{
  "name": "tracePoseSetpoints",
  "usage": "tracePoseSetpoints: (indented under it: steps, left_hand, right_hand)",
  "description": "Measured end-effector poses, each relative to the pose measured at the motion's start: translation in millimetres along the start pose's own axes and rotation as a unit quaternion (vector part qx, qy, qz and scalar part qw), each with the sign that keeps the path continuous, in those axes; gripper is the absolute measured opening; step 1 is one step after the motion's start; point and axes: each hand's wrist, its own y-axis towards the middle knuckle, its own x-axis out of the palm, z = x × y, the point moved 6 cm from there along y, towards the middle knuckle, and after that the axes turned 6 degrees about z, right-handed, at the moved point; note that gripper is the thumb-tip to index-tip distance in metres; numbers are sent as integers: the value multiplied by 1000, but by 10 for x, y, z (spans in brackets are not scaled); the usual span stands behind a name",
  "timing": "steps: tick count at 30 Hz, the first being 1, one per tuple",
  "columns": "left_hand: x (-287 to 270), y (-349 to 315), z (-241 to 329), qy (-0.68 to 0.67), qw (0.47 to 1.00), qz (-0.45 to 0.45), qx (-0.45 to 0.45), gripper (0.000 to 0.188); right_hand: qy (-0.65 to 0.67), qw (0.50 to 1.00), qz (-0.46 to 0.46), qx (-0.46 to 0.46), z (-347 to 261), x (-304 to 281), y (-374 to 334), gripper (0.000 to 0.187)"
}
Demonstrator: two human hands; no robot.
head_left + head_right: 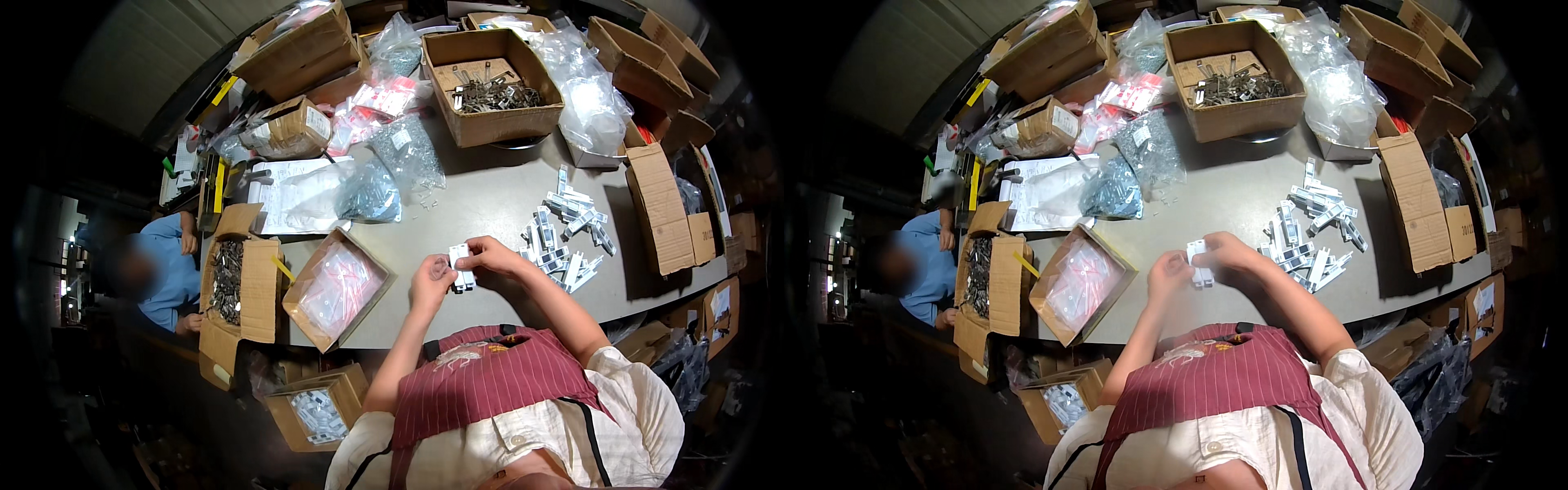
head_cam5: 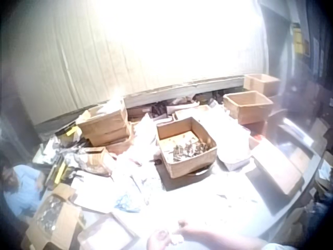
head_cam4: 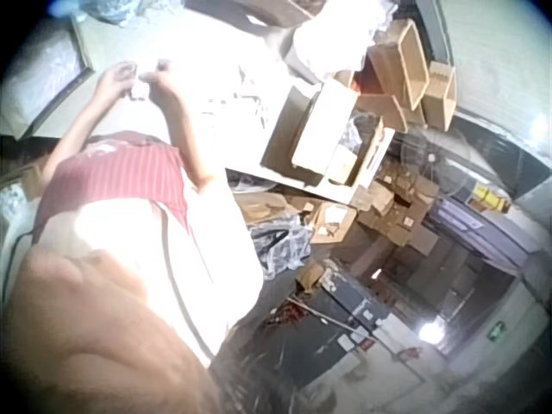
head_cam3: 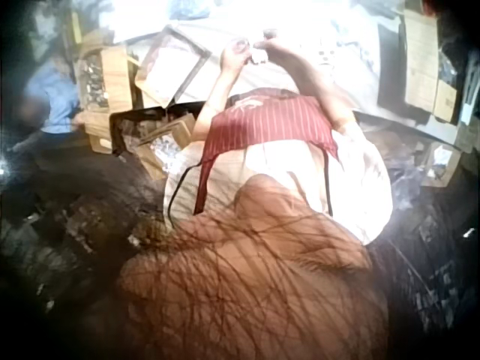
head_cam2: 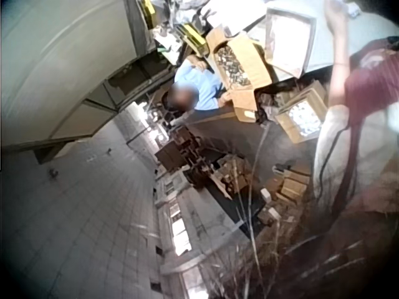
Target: The person repeatedly picks small metal hardware pieces from a table, places them into small plastic bags, and then puts the sealed bags into a cardboard box. The process is repeated continuously throughout the clip.
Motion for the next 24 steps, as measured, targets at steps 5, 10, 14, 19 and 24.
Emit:
tracePoseSetpoints:
  steps: [5, 10, 14, 19, 24]
  left_hand:
    - [70, -49, 160, -92, 993, -74, 8, 34]
    - [22, -72, 324, -155, 975, -157, -31, 40]
    - [224, -394, 791, -117, 958, -214, -149, 42]
    - [323, -454, 929, -157, 945, -261, -122, 34]
    - [416, -516, 955, -248, 901, -337, -119, 20]
  right_hand:
    - [16, 1000, 15, -8, -223, -133, -214, 12]
    - [141, 980, 78, -114, -985, -352, -559, 16]
    - [123, 975, 48, -177, -1343, -227, -709, 19]
    - [41, 982, 28, -183, -1267, -132, -646, 21]
    - [74, 981, -31, -174, -1287, -2, -623, 44]
